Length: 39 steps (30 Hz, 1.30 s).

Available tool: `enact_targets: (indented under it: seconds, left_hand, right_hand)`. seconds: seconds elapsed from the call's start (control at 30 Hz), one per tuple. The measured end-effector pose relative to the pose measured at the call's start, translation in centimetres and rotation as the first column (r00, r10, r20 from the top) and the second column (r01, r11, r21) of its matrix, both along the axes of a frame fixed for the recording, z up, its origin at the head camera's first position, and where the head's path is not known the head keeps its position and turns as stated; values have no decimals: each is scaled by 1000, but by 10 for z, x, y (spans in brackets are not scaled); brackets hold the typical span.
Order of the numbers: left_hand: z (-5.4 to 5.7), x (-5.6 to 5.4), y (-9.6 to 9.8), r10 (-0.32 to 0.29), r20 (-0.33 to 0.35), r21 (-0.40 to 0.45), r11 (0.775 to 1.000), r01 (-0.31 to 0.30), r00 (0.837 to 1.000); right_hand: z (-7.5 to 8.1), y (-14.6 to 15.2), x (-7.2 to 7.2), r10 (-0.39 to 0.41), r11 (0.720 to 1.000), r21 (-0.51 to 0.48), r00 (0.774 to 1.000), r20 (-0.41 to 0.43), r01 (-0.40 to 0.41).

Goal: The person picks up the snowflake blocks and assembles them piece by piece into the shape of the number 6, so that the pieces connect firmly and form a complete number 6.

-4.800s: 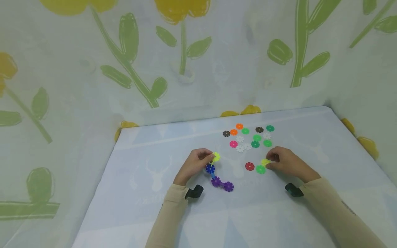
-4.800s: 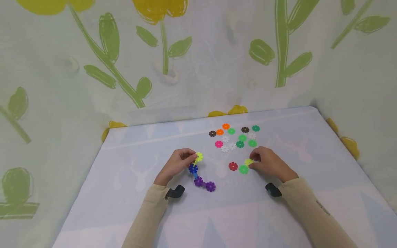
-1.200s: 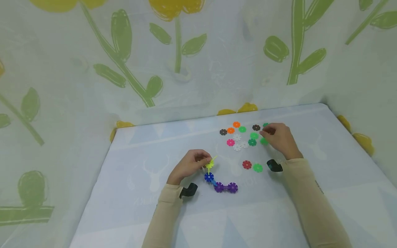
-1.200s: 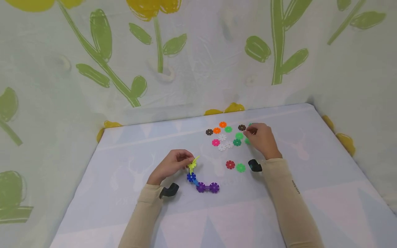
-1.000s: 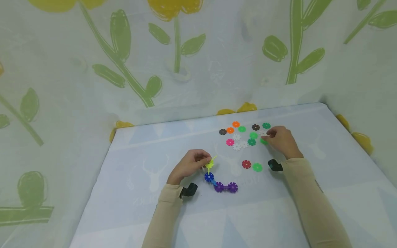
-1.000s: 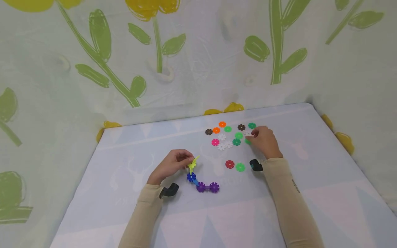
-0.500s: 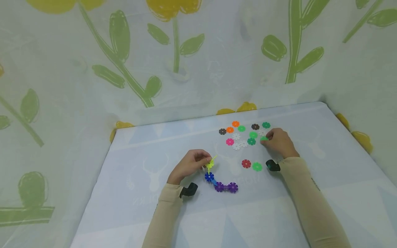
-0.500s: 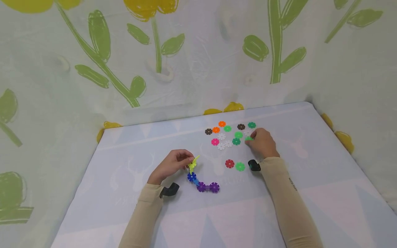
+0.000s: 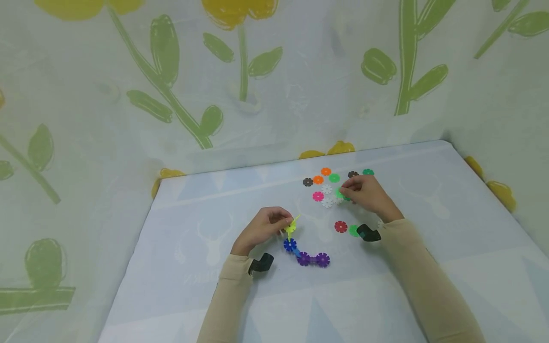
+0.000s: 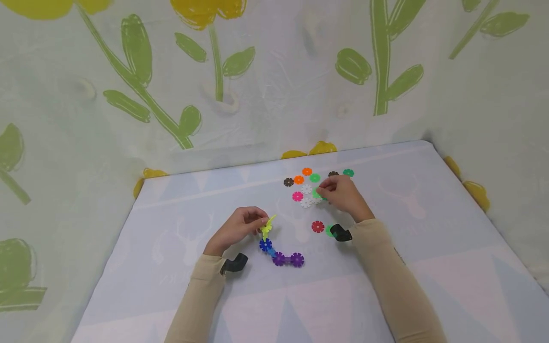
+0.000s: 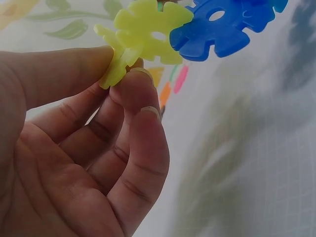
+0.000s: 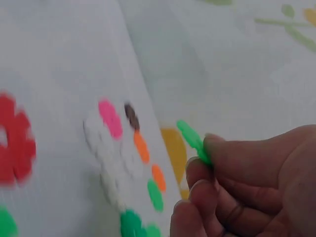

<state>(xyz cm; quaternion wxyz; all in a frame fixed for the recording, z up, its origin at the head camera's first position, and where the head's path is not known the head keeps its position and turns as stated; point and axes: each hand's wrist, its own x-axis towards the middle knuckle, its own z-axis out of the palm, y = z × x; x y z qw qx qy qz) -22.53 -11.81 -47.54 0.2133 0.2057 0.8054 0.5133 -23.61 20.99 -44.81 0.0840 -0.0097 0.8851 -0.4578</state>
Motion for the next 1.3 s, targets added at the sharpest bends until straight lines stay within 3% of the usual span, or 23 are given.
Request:
enact_targets:
  seconds: [0.37, 0.73, 1.07, 1.3]
  left_hand:
    - [0, -1, 4, -3, 16, -4, 1000, 3, 1000]
    - [-1, -1, 4, -11, 11, 11, 1000, 11, 1000]
    - [-1, -1, 4, 14, 21, 3, 1000, -14, 1000]
    - [-2, 0, 5, 39, 83, 39, 998, -42, 996]
  right_hand:
    - [4, -43, 11, 53, 987, -153, 998, -14, -55]
    - [0, -70, 18, 127, 978, -160, 991, -39, -132]
    - [-3, -77, 20, 162, 972, -161, 984, -75, -172]
    - [-3, -78, 20, 155, 973, -164, 985, -70, -165]
